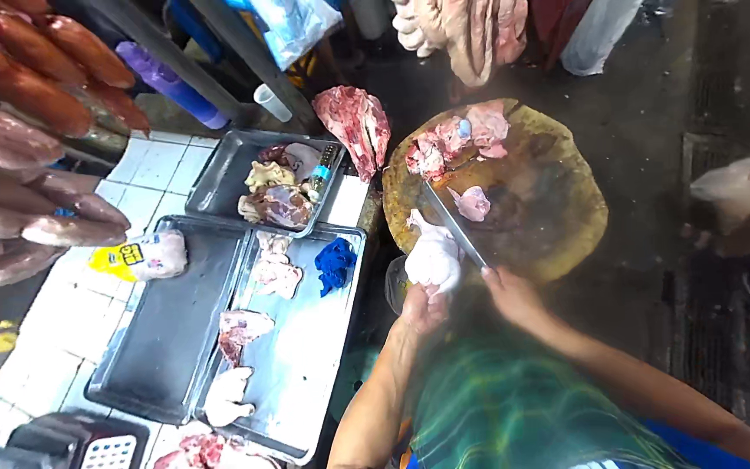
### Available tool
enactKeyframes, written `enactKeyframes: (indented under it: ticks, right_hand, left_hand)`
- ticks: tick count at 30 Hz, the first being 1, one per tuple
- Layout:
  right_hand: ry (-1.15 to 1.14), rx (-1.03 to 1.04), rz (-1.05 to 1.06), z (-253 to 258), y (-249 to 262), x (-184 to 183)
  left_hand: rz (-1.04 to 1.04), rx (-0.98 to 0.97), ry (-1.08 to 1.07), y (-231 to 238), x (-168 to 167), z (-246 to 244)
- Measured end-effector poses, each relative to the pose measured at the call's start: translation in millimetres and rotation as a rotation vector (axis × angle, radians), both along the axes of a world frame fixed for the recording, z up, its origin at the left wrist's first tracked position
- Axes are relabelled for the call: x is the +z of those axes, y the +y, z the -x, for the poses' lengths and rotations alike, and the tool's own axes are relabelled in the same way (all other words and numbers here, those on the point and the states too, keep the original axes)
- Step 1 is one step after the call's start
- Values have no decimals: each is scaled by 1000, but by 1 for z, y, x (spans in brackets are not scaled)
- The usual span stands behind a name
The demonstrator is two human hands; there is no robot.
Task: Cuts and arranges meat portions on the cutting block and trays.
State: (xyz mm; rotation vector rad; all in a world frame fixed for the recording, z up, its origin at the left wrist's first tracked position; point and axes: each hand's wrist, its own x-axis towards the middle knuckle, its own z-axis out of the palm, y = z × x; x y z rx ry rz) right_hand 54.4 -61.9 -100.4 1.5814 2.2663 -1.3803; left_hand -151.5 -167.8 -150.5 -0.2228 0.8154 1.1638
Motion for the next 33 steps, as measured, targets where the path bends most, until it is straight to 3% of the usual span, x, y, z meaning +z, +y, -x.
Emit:
enactKeyframes:
  ticks: [2, 6, 8, 9, 11, 13, 16, 21, 24, 27, 29, 31, 33]
  right_hand:
    - [112, -60, -132, 5, -7, 27]
    - [653, -152, -683, 31, -4, 85]
    - [878, -187, -797, 52, 3, 92]
    - [896, -213, -790, 60, 3, 78]
    - [607, -239, -608, 59, -15, 15]
    - [142, -179, -205, 45, -32, -36]
    - [-170, -91, 30, 39, -26, -39]
    - [-75, -134, 0, 32, -11, -6]
    - [74, -182, -186, 28, -17, 23]
    - [250, -222, -374, 25, -30, 18]
    - [193, -207, -270, 20, -43, -9]
    - [-66, -146, 0, 14, -53, -32]
    - [-199, -113, 109, 7, -53, -32]
  left_hand:
    - [-7, -21, 5, -2, -1, 0]
    - [7, -29, 22, 0, 1, 0]
    - [12, -25, 10, 1, -1, 0]
    - [10, -26, 5, 0, -3, 0]
    - [-3, -29, 8, -3, -8, 2]
    - [8, -18, 44, -9, -13, 1]
    - [25, -12, 98, -17, -15, 2]
    - [-5, 21, 84, -33, -20, -15]
    - [-12, 65, 31, -33, -20, -24]
    - [-3, 96, 21, -29, -21, -28]
    - [-18, 109, 27, -31, -23, -29]
    - [-52, 138, 32, -35, -21, -29]
    - [-87, 168, 29, -40, -12, -26]
